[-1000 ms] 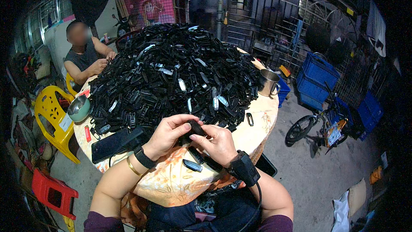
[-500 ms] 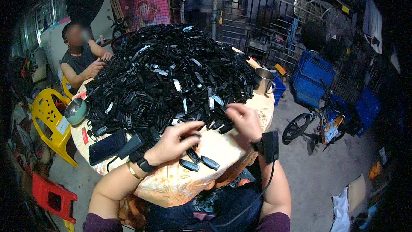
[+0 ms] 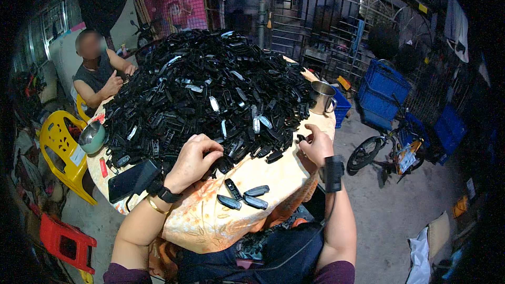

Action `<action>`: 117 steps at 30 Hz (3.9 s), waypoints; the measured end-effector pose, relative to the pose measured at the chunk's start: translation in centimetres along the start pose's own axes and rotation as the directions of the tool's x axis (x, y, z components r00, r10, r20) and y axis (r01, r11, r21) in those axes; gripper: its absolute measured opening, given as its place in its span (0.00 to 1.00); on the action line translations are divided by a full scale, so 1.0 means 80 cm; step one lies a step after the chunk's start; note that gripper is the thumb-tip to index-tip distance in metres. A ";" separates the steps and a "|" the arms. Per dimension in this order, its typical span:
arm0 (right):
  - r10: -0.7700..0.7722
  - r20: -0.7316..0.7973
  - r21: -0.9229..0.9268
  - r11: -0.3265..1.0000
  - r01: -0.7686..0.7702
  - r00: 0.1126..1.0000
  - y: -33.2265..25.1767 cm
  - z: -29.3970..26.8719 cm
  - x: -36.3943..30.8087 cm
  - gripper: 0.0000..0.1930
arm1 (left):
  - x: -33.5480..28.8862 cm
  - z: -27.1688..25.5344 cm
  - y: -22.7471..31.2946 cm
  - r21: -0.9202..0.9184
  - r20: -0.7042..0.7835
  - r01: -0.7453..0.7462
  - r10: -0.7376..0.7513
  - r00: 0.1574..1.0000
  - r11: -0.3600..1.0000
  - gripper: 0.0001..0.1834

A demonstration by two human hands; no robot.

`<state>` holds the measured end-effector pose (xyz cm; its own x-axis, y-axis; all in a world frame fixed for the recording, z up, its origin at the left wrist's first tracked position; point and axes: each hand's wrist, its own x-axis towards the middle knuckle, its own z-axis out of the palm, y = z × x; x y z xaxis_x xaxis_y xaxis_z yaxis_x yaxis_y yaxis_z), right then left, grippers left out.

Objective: The recorder is assembling small black plastic components at a table with another worker.

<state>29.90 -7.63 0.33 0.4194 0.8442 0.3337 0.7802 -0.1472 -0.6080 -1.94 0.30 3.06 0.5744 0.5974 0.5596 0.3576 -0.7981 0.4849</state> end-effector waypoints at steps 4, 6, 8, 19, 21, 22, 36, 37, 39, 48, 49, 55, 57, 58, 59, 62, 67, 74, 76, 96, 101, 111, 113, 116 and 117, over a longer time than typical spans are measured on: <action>-0.082 0.224 0.580 0.812 -0.065 0.971 -0.036 -0.017 -0.011 0.23 | -0.011 0.003 0.004 0.127 0.157 -0.090 0.069 0.985 0.988 0.09; -0.150 0.364 0.635 0.762 -0.127 0.919 -0.051 -0.011 -0.016 0.20 | -0.014 0.008 0.006 0.170 0.230 -0.134 0.093 0.969 0.976 0.10; -0.149 0.447 0.676 0.702 -0.224 0.882 -0.066 -0.002 -0.026 0.12 | -0.014 0.010 0.005 0.182 0.277 -0.164 0.110 0.955 0.970 0.11; -0.274 0.531 0.763 0.567 -0.312 0.802 -0.124 0.052 -0.061 0.12 | -0.016 0.008 -0.006 0.200 0.326 -0.221 0.148 0.934 0.954 0.12; -0.318 0.457 0.735 0.660 -0.152 0.831 -0.133 0.051 -0.060 0.12 | -0.019 0.010 -0.011 0.122 0.328 -0.194 0.145 0.933 0.974 0.12; -0.320 0.484 0.733 0.656 -0.178 0.815 -0.133 0.052 -0.058 0.12 | -0.019 0.008 -0.009 0.105 0.335 -0.189 0.144 0.931 0.976 0.12; -0.306 0.475 0.744 0.641 -0.190 0.825 -0.134 0.062 -0.047 0.10 | -0.013 0.012 -0.009 -0.032 0.219 -0.074 0.079 0.972 0.997 0.06; -0.315 0.495 0.726 0.661 -0.187 0.810 -0.135 0.060 -0.049 0.10 | -0.012 0.012 -0.008 -0.061 0.131 -0.088 0.096 0.987 0.994 0.06; -0.354 0.472 0.729 0.672 -0.131 0.808 -0.132 0.060 -0.050 0.11 | -0.007 0.006 0.000 -0.155 0.060 0.037 -0.028 0.998 0.987 0.07; -0.192 0.385 0.784 0.583 -0.211 0.903 -0.141 0.073 -0.060 0.11 | -0.001 0.007 -0.017 -0.805 0.557 0.590 -0.255 0.790 0.068 0.12; -0.165 0.371 0.796 0.564 -0.221 0.914 -0.140 0.076 -0.060 0.11 | -0.001 0.006 -0.014 -0.806 0.556 0.588 -0.256 0.791 0.070 0.12; -0.129 0.430 0.867 0.333 -0.370 0.893 -0.150 0.073 -0.061 0.09 | -0.003 0.009 -0.002 -0.857 0.359 0.418 -0.234 0.904 0.301 0.16; -0.132 0.501 0.860 0.185 -0.475 0.855 -0.147 0.071 -0.064 0.09 | -0.001 0.005 0.006 -0.793 0.333 0.414 -0.251 0.909 0.447 0.16; -0.152 0.497 0.863 0.188 -0.469 0.854 -0.144 0.072 -0.064 0.09 | -0.001 0.004 0.010 -0.776 0.301 0.387 -0.247 0.921 0.498 0.15; -0.151 0.498 0.863 0.185 -0.470 0.854 -0.143 0.071 -0.064 0.09 | -0.002 0.004 0.011 -0.755 0.270 0.360 -0.241 0.932 0.548 0.15; -0.120 0.464 0.863 0.283 -0.417 0.878 -0.147 0.069 -0.065 0.09 | -0.003 0.003 0.008 -0.720 0.222 0.323 -0.237 0.946 0.614 0.15; -0.117 0.408 0.873 0.339 -0.350 0.905 -0.149 0.074 -0.073 0.08 | -0.004 0.002 0.014 -0.646 0.153 0.242 -0.187 0.970 0.724 0.15; -0.167 0.009 0.655 0.746 0.120 0.986 -0.163 0.089 -0.085 0.13 | -0.010 0.013 0.009 -0.838 0.224 0.334 -0.287 0.932 0.431 0.18; -0.232 0.088 0.670 0.733 0.115 0.969 -0.158 0.085 -0.080 0.15 | -0.007 0.009 0.011 -0.859 0.242 0.322 -0.239 0.940 0.399 0.17; -0.371 0.239 0.459 0.857 0.233 0.897 -0.115 0.018 -0.034 0.17 | -0.004 -0.001 0.030 -0.736 0.250 0.283 -0.142 0.958 0.615 0.18; -0.236 0.382 0.091 0.972 0.218 0.894 -0.058 -0.002 -0.015 0.16 | -0.017 0.017 0.030 -0.226 0.289 -0.288 0.346 0.893 0.931 0.18; -0.399 0.453 0.275 0.913 0.301 0.797 -0.115 0.056 -0.055 0.10 | -0.022 0.032 0.021 -0.118 0.040 -0.061 0.066 0.997 0.991 0.13; -0.354 0.412 0.390 0.901 0.189 0.840 -0.119 0.069 -0.062 0.10 | -0.022 0.028 0.013 -0.081 0.110 -0.089 0.098 0.989 0.993 0.14; -0.337 0.408 0.508 0.856 0.096 0.848 -0.112 0.084 -0.061 0.10 | -0.021 0.024 0.014 -0.093 0.158 -0.079 0.093 0.983 0.993 0.14; -0.288 0.397 0.562 0.827 0.018 0.872 -0.115 0.081 -0.059 0.11 | -0.020 0.024 0.012 -0.139 0.139 -0.041 0.061 0.988 0.989 0.13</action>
<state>17.74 -6.92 -0.29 -0.0434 0.9826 0.1805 0.3912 0.1829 -0.9019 -1.11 -1.61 1.37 0.6916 0.5313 0.4893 0.2280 -0.8034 0.5501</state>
